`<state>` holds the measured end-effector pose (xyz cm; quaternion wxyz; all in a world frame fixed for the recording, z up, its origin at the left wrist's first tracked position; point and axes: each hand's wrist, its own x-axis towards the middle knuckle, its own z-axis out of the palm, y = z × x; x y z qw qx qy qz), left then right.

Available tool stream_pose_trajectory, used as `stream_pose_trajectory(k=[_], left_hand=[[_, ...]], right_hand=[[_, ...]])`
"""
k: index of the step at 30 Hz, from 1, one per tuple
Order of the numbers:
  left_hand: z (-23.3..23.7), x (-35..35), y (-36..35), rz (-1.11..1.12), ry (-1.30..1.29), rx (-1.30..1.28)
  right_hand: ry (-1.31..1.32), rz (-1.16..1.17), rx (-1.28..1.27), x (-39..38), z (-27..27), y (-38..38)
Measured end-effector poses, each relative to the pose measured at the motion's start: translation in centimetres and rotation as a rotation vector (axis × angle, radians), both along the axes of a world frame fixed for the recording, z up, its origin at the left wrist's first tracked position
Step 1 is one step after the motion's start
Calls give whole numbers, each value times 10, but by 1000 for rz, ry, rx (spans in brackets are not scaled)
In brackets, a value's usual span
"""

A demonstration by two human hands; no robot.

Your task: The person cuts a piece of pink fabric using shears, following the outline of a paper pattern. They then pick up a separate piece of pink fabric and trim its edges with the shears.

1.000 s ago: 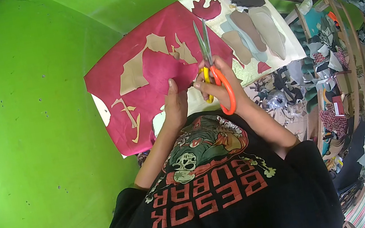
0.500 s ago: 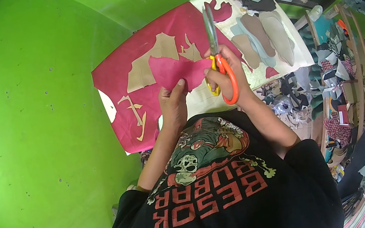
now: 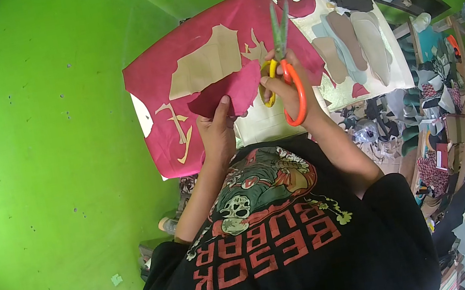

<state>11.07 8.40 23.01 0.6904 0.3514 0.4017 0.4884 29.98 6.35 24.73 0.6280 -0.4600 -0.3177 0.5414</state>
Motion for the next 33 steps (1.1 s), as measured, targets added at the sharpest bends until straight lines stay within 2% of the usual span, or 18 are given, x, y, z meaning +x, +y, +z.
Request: stream_pose_trajectory(k=[1,3,5,9,12,15,18,19,21,24,29,33], left_hand=[[1,-2,1,12,21,5],[0,-1,0,22,34,27],[0,0,-3,40,64,71],[-2,-1,-6,53,35,68],[5,-4,-3,48,54,29],[18,-8,2,51,-52,-32],[21,-13,5,105,-65,18],[15,-14,7,188,-99,18],[11,-17,9,272,-134,22],[7,-20,12,285,-180,31],[3,-8,16,363,-121,63],[5,8,8,370,-26,72]], right_hand=[[83,40,-8,-3,0,3],[89,55,-54,-9,2,0],[-92,140,-87,-15,1,-6],[-241,176,-14,-25,11,-5],[-253,219,-58,-26,13,1],[-198,277,-100,-31,15,7],[-170,295,-74,-43,10,7],[-168,297,-72,-46,5,5],[-337,277,-19,-52,-7,3],[-372,318,-68,-50,-14,-4],[-401,498,-154,-29,-2,-18],[-514,494,-38,-21,-13,-26]])
